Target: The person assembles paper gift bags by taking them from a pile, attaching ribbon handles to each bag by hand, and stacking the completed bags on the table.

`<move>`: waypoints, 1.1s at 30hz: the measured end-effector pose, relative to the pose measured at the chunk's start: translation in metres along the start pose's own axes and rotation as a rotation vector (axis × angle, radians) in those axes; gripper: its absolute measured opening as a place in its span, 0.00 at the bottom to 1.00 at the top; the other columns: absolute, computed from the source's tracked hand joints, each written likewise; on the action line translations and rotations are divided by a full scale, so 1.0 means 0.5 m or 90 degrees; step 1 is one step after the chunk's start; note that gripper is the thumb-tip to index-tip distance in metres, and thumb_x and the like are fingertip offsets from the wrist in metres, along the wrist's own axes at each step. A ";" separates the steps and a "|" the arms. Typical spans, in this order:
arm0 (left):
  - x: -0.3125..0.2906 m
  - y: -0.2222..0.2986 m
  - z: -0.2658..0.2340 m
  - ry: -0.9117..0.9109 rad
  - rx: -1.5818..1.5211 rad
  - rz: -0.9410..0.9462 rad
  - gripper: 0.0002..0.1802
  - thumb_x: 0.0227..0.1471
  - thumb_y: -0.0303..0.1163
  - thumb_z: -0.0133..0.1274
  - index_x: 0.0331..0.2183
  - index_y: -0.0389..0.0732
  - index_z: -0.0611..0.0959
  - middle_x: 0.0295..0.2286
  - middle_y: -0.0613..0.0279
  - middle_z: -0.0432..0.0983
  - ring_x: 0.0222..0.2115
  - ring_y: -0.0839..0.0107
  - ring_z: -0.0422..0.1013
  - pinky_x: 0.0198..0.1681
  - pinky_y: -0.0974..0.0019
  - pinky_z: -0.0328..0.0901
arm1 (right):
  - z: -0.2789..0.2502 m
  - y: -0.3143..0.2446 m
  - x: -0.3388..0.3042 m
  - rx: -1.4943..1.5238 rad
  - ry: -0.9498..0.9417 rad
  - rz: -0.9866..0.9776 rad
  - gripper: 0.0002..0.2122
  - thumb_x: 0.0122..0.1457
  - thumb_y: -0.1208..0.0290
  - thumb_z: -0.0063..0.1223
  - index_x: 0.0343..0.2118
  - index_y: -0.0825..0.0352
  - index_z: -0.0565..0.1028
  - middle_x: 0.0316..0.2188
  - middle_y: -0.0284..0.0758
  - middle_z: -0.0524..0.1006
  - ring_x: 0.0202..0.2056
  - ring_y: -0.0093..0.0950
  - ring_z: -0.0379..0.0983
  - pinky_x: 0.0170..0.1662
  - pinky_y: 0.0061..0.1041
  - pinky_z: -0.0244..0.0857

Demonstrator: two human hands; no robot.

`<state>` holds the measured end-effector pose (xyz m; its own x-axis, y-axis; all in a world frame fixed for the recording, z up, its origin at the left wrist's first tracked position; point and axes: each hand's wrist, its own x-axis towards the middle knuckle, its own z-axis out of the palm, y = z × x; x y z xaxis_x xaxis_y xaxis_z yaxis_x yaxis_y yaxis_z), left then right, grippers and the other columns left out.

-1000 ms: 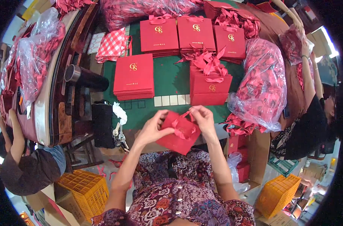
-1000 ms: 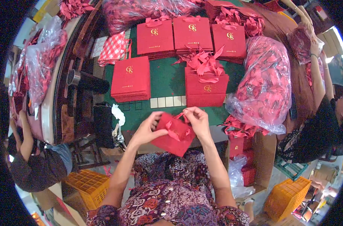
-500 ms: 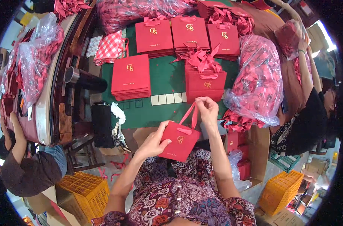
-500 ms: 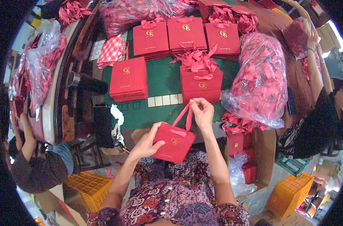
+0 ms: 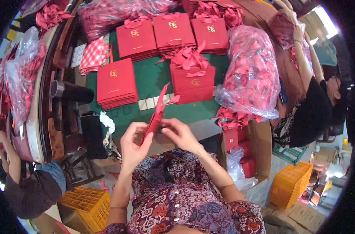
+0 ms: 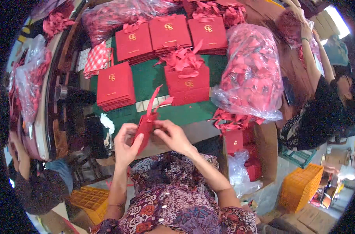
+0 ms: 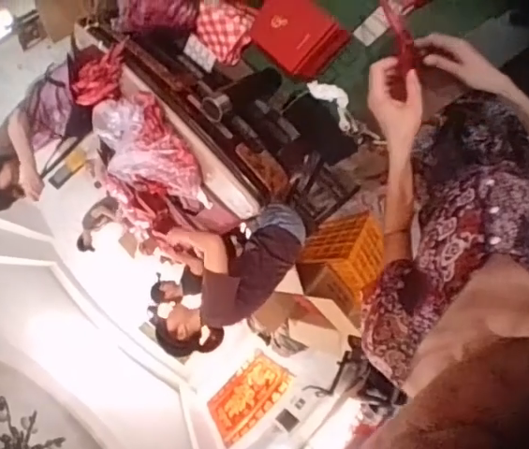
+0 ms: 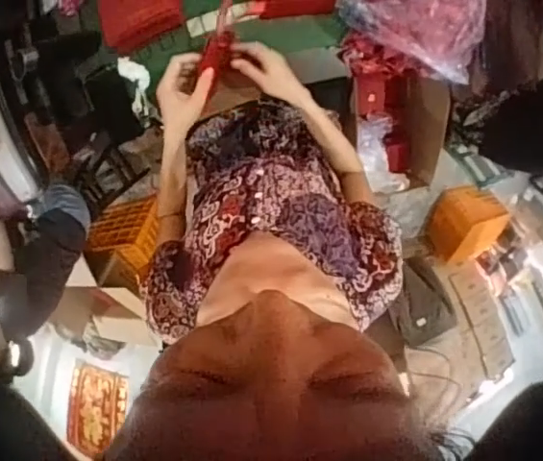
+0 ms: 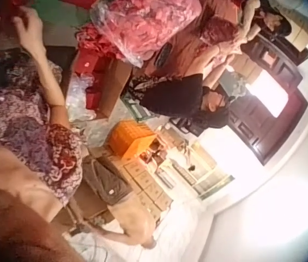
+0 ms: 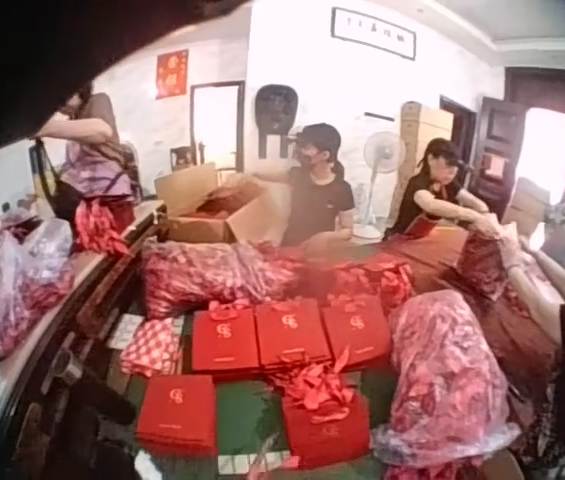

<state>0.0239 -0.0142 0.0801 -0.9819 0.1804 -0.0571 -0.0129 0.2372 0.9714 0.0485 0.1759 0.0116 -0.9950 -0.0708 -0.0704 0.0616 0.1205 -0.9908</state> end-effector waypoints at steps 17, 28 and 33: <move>-0.071 -0.110 0.170 -0.140 0.329 0.118 0.18 0.45 0.30 0.63 0.39 0.39 0.76 0.29 0.55 0.72 0.34 0.54 0.70 0.39 0.54 0.66 | -0.216 0.089 -0.238 -0.626 0.291 0.316 0.13 0.57 0.62 0.57 0.32 0.68 0.72 0.23 0.48 0.78 0.29 0.51 0.77 0.33 0.49 0.70; 0.002 -0.129 0.080 0.011 0.431 0.184 0.25 0.47 0.30 0.62 0.48 0.40 0.75 0.47 0.48 0.66 0.48 0.48 0.63 0.52 0.51 0.61 | -0.239 0.127 -0.227 -0.606 0.450 0.244 0.09 0.62 0.68 0.51 0.32 0.70 0.71 0.22 0.52 0.75 0.26 0.54 0.74 0.30 0.49 0.64; -0.014 -0.146 0.067 0.033 0.419 0.103 0.36 0.45 0.34 0.65 0.55 0.38 0.70 0.51 0.41 0.61 0.51 0.43 0.61 0.55 0.48 0.60 | -0.182 -0.006 -0.182 -0.448 0.386 0.150 0.07 0.61 0.69 0.53 0.33 0.68 0.71 0.20 0.47 0.74 0.23 0.47 0.75 0.27 0.41 0.66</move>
<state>0.0379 -0.0009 0.0017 -0.9696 0.2214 0.1043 0.2372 0.7457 0.6226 0.1317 0.2722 0.0315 -0.8463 0.5326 0.0079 0.4010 0.6468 -0.6487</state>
